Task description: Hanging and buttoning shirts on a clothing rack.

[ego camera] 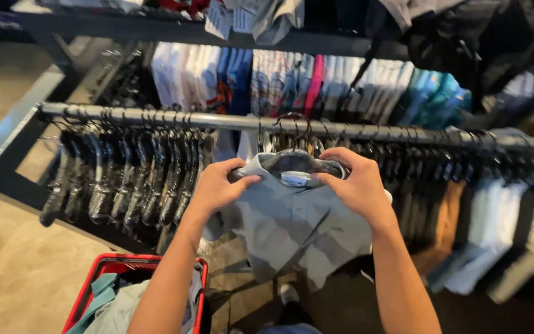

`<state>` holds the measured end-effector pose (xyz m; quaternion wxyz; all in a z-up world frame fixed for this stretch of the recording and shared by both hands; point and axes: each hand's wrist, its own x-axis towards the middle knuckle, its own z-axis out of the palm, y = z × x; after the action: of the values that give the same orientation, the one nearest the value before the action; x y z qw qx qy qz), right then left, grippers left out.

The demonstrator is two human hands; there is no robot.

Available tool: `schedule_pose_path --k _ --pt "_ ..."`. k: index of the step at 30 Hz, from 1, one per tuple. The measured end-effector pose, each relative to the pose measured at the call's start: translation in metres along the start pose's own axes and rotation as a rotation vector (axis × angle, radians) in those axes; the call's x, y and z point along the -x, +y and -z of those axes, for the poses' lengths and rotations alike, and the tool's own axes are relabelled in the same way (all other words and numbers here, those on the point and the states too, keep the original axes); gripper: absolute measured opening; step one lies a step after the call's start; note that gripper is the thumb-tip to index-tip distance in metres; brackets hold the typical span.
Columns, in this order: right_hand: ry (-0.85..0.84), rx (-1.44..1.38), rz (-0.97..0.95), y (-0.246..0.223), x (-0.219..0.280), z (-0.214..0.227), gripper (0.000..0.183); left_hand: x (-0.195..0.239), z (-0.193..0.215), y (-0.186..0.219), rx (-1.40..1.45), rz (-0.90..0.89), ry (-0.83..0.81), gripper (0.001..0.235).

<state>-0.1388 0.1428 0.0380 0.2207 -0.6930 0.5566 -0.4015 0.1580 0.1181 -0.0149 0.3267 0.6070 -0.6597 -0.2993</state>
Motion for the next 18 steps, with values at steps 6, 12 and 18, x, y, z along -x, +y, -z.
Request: schedule_pose_path --k 6,12,18 --pt "-0.229 0.291 0.031 -0.041 0.064 -0.015 0.039 0.012 -0.030 -0.065 -0.023 -0.091 -0.056 0.034" --pt "-0.319 0.031 -0.216 -0.001 0.075 -0.063 0.029 -0.010 -0.098 -0.149 -0.014 -0.352 0.168 0.032" --pt "-0.163 -0.098 -0.249 -0.004 0.064 -0.121 0.019 0.040 -0.072 -0.073 0.248 -0.151 0.083 0.051"
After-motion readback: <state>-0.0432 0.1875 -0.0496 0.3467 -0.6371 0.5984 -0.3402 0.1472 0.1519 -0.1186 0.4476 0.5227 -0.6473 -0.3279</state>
